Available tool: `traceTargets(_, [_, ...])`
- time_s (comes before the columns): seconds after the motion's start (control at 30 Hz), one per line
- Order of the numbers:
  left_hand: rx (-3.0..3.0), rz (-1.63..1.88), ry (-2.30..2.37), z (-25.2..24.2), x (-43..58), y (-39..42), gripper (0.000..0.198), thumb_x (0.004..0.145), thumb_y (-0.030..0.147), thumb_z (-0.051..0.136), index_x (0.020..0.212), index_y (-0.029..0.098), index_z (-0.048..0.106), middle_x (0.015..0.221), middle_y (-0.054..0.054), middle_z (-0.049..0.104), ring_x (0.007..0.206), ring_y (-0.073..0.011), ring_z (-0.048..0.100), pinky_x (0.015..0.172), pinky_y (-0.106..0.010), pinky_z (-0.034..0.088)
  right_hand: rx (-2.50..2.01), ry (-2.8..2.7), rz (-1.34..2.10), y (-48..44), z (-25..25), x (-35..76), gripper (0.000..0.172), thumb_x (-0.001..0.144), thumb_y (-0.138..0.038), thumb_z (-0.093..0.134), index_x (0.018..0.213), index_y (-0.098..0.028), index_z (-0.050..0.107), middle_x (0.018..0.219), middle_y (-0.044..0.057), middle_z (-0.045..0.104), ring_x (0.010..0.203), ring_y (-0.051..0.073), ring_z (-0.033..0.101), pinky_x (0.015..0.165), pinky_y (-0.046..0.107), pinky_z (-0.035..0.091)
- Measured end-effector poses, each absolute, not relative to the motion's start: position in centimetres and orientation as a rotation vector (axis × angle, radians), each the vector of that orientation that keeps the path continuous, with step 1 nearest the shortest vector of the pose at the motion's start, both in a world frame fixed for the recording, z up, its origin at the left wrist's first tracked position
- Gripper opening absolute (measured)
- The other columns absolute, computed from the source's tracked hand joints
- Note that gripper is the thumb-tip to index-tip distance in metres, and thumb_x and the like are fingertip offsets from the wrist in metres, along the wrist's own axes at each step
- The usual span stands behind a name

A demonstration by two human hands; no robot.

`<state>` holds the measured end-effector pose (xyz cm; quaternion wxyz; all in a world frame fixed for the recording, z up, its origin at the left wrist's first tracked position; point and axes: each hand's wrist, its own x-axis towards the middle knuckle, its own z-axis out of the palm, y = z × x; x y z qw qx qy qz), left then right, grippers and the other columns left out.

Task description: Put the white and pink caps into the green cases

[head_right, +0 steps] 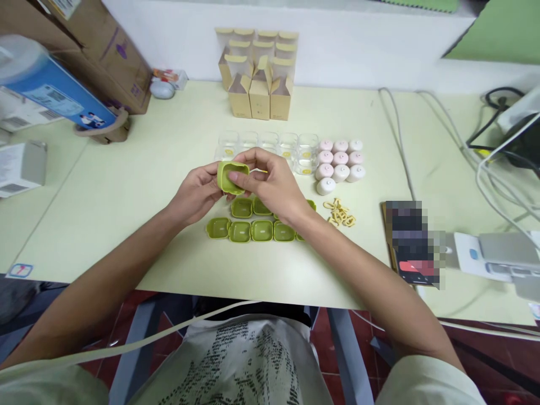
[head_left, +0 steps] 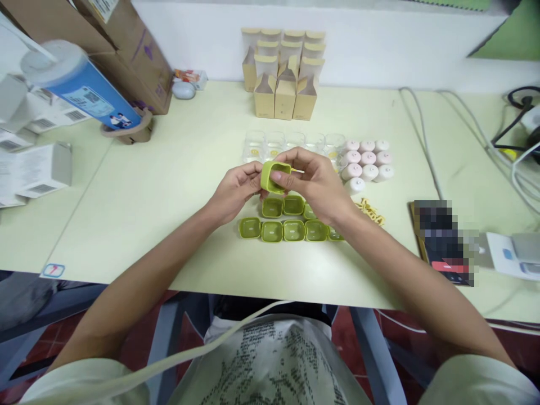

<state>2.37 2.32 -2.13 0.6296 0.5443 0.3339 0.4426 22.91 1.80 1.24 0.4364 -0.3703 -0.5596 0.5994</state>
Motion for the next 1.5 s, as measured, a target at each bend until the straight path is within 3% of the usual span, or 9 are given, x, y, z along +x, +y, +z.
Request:
traceTargets(0.2, [1.205, 1.094, 0.771, -2.1, 2.3, 2.4, 0.036, 0.086, 0.050, 0.094, 0.083, 0.021, 0.071, 0.075, -0.001, 0.064, 0.065, -0.0141, 0.060, 0.060, -0.031, 0.053, -0.902, -1.426, 1.521, 1.7, 1.4, 22.9, 0.047, 0.081, -0.055, 0.097, 0.108, -0.025, 0.073, 0.108, 0.003, 0.076, 0.087, 0.017, 0.073, 0.075, 0.033, 0.060])
traceTargets(0.47, [1.173, 1.211, 0.795, -2.3, 2.8, 2.4, 0.041, 0.088, 0.056, 0.090, 0.084, 0.022, 0.066, 0.074, 0.000, 0.060, 0.062, -0.0136, 0.057, 0.058, -0.030, 0.050, -0.833, -1.438, 1.488, 1.4, 1.8, 22.7, 0.020, 0.087, -0.025, 0.080, 0.105, -0.024, 0.072, 0.110, 0.002, 0.075, 0.087, 0.014, 0.068, 0.074, 0.030, 0.061])
traceTargets(0.73, [1.301, 1.324, 0.842, -2.4, 2.8, 2.3, 0.050, 0.090, 0.069, 0.088, 0.093, 0.024, 0.066, 0.084, -0.001, 0.066, 0.068, -0.0138, 0.063, 0.055, -0.028, 0.054, -0.809, -1.495, 1.449, 1.5, 1.9, 22.7, 0.020, 0.089, -0.031, 0.082, 0.105, -0.024, 0.072, 0.111, 0.003, 0.078, 0.097, 0.017, 0.076, 0.086, 0.033, 0.065])
traceTargets(0.83, [1.407, 1.399, 0.832, -2.5, 2.7, 2.2, 0.045, 0.096, 0.066, 0.083, 0.095, 0.024, 0.067, 0.093, -0.002, 0.066, 0.072, -0.0132, 0.064, 0.055, -0.026, 0.055, -0.793, -1.528, 1.363, 1.7, 1.7, 22.7, 0.014, 0.091, -0.028, 0.079, 0.103, -0.023, 0.072, 0.108, 0.005, 0.079, 0.100, 0.019, 0.079, 0.091, 0.035, 0.066])
traceTargets(0.97, [1.512, 1.505, 0.783, -2.5, 3.0, 1.8, 0.035, 0.103, 0.056, 0.080, 0.095, 0.023, 0.069, 0.102, -0.002, 0.059, 0.075, -0.0107, 0.062, 0.059, -0.024, 0.055, -0.714, -1.565, 1.390, 2.2, 1.5, 22.9, 0.007, 0.095, -0.026, 0.076, 0.101, -0.022, 0.076, 0.104, 0.004, 0.080, 0.098, 0.020, 0.080, 0.085, 0.034, 0.066])
traceTargets(1.13, [1.485, 1.495, 0.765, -2.8, 3.5, 2.0, 0.036, 0.103, 0.056, 0.079, 0.094, 0.024, 0.067, 0.091, 0.000, 0.057, 0.068, -0.0096, 0.054, 0.056, -0.023, 0.049, -0.755, -1.597, 1.312, 3.1, 1.2, 22.9, 0.007, 0.090, -0.024, 0.081, 0.091, -0.022, 0.074, 0.092, 0.000, 0.077, 0.081, 0.017, 0.077, 0.074, 0.031, 0.065])
traceTargets(1.27, [1.446, 1.504, 0.850, -3.0, 3.1, 2.8, 0.043, 0.099, 0.062, 0.082, 0.094, 0.024, 0.064, 0.086, 0.001, 0.056, 0.066, -0.0099, 0.054, 0.054, -0.021, 0.050, -0.775, -1.613, 1.269, 3.1, 1.0, 22.7, 0.011, 0.094, -0.030, 0.081, 0.102, -0.023, 0.078, 0.109, 0.003, 0.079, 0.089, 0.018, 0.079, 0.084, 0.035, 0.070])
traceTargets(1.4, [1.528, 1.451, 0.795, -3.1, 3.0, 2.6, 0.034, 0.109, 0.060, 0.070, 0.107, 0.026, 0.065, 0.106, -0.003, 0.066, 0.086, -0.0135, 0.068, 0.063, -0.023, 0.060, -0.870, -1.562, 1.037, 2.7, 0.2, 22.3, 0.013, 0.096, -0.024, 0.073, 0.108, -0.025, 0.078, 0.119, 0.005, 0.078, 0.091, 0.018, 0.079, 0.088, 0.037, 0.070])
traceTargets(1.5, [1.656, 1.387, 0.754, -3.3, 3.2, 2.2, 0.033, 0.104, 0.055, 0.079, 0.111, 0.027, 0.063, 0.121, -0.006, 0.070, 0.109, -0.0168, 0.074, 0.077, -0.026, 0.066, -0.916, -1.632, 0.811, 2.5, -0.5, 22.1, 0.022, 0.092, -0.012, 0.064, 0.103, -0.025, 0.078, 0.109, 0.004, 0.079, 0.097, 0.019, 0.078, 0.089, 0.037, 0.068])
